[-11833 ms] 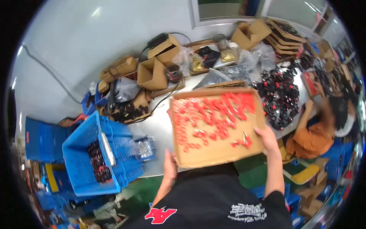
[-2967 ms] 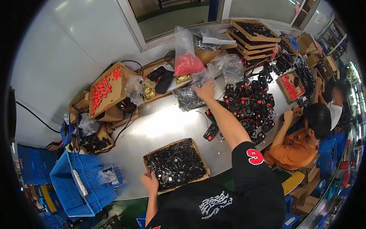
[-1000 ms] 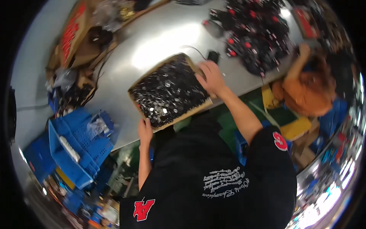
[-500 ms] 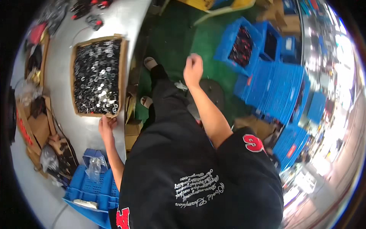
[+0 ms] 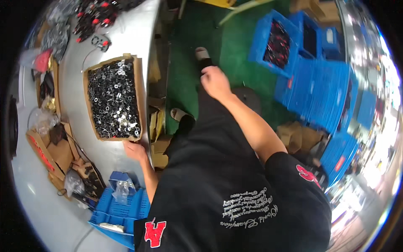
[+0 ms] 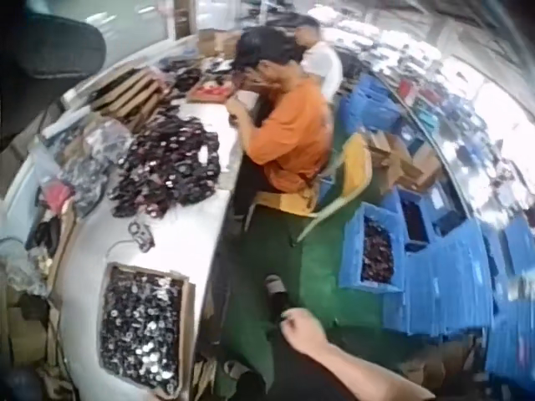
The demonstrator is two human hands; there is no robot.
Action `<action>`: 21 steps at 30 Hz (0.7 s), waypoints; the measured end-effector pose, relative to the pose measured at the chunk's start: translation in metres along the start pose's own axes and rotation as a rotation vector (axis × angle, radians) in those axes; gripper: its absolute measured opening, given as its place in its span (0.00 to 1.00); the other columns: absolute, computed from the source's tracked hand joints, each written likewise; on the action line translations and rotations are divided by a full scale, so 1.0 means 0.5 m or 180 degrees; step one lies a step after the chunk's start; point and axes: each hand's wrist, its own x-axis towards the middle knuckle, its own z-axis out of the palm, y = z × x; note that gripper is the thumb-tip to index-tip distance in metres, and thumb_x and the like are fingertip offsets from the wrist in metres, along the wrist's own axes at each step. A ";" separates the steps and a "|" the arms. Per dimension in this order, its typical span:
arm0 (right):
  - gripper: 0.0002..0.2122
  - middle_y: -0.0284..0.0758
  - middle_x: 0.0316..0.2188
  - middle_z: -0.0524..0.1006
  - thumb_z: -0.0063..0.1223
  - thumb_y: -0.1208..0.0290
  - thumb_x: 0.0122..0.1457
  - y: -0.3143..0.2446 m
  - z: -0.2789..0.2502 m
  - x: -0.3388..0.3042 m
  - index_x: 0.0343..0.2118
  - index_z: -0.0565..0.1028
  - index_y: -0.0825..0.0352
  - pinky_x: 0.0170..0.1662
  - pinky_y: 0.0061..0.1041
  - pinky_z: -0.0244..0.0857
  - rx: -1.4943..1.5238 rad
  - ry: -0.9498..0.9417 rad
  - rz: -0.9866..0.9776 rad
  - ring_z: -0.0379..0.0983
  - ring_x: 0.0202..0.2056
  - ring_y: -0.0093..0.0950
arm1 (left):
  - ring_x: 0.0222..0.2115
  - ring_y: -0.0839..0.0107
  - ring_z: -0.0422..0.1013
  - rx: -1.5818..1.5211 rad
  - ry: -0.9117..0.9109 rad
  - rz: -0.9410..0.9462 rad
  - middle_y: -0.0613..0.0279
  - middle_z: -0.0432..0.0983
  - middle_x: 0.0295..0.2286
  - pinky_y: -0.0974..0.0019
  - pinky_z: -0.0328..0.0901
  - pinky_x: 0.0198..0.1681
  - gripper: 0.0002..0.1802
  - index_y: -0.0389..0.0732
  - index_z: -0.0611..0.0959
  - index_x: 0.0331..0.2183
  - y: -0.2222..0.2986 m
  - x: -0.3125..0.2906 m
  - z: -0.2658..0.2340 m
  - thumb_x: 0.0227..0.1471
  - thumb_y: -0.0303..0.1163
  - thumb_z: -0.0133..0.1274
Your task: Assembling and packaging small red and black industrial components at a factory workstation.
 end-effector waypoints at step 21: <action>0.13 0.36 0.43 0.74 0.44 0.68 0.57 0.323 0.434 -0.022 0.43 0.75 0.61 0.46 0.38 0.65 -0.2454 -0.6209 -0.1740 0.70 0.46 0.36 | 0.28 0.69 0.71 -0.0389 0.1449 -0.2584 0.58 0.74 0.28 0.65 0.67 0.32 0.27 0.31 0.76 0.36 0.002 0.006 0.059 0.62 0.45 0.30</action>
